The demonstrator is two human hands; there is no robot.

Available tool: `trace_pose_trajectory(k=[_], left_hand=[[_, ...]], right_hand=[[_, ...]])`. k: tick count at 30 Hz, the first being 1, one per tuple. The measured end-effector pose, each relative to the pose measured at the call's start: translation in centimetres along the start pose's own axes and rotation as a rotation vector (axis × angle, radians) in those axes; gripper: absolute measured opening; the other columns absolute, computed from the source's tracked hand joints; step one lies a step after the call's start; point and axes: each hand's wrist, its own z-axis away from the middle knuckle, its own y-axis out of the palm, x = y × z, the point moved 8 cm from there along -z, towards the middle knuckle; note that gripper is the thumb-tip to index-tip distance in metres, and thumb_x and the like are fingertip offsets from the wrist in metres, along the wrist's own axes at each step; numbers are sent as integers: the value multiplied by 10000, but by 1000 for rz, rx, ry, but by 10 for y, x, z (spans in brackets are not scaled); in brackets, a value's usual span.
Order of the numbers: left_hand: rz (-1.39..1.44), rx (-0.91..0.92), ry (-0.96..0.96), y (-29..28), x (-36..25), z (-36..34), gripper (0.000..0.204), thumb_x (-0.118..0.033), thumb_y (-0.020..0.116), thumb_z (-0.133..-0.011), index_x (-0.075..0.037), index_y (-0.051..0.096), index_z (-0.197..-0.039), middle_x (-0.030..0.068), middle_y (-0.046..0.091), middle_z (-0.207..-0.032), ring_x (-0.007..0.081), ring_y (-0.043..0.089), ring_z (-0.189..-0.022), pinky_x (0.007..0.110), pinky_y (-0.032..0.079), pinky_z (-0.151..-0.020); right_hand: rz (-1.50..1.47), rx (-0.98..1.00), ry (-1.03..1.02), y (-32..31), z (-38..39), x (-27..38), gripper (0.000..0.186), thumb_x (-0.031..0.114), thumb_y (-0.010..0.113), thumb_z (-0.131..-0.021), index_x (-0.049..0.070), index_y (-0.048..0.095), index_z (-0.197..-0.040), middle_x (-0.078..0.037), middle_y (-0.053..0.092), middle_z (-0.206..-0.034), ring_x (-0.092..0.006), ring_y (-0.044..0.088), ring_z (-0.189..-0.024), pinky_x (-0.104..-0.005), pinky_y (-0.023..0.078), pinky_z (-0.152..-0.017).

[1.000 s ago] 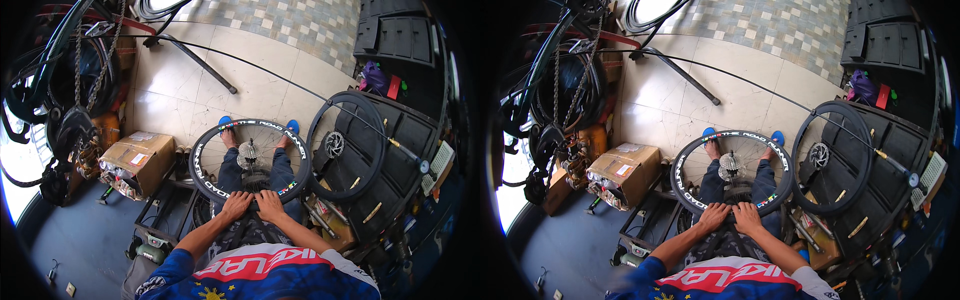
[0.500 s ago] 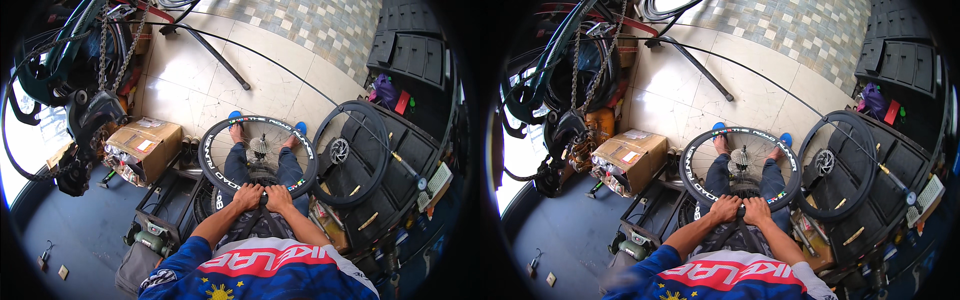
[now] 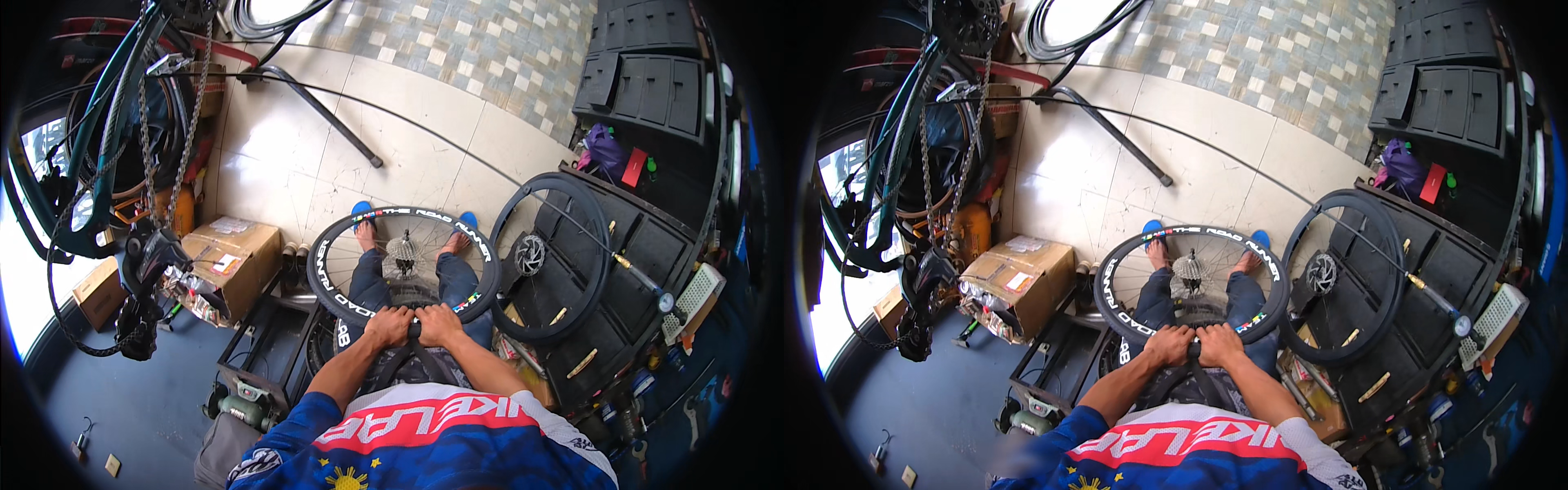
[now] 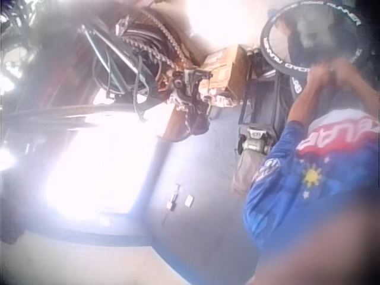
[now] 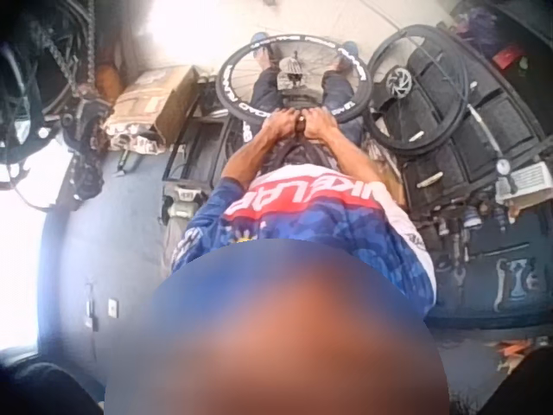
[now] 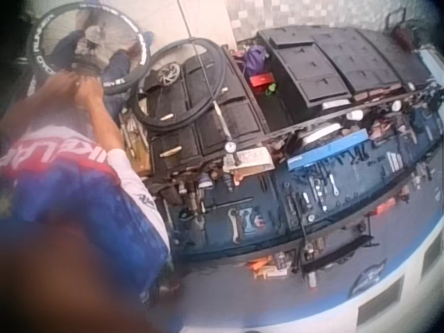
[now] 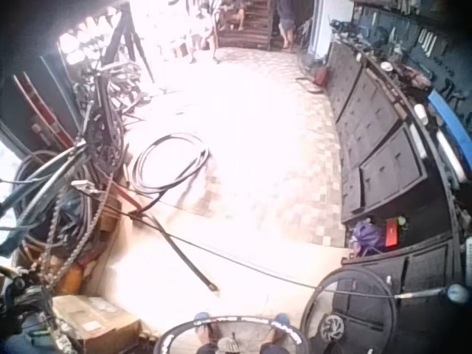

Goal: The person removes a bicycle tire from the rim, inflates the inner tube using a pump, and then remounts the tire onto the rim. The person also checks the tire and wheel alignment during the process.

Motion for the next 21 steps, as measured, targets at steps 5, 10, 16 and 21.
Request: trace_pose_trajectory(k=[5,10,16,21], left_hand=[[12,16,-27,2,-3,2,520,-286,762,-786,-76,601,-1233,119,663,-1179,319,686,-1111,460,521,-957],[-14,8,-28,5,-5,10,555,-307,806,-763,-84,595,-1226,128,675,-1172,318,683,-1132,463,524,-968],[-54,15,11,-22,-1,12,719,-292,817,-734,-105,581,-1387,124,685,-1248,316,640,-1205,464,491,-1037],[-312,-399,-15,-99,6,41,486,-119,672,-866,-128,573,-1341,76,673,-1092,295,640,-1137,450,478,-973]], right_hand=[[-6,100,-2,6,3,-2,407,271,630,-786,57,683,-1128,-191,731,-1108,-359,684,-1078,-479,482,-976],[24,-2,-23,5,12,5,405,248,650,-758,68,676,-1120,-165,734,-1077,-345,682,-1040,-466,488,-956],[-118,-393,-107,-39,41,-4,736,254,792,-689,95,584,-1377,-136,681,-1206,-334,625,-1161,-456,446,-1034],[12,-516,66,-60,91,-95,758,197,802,-761,122,521,-1460,-161,568,-1393,-359,531,-1333,-481,409,-1118]])
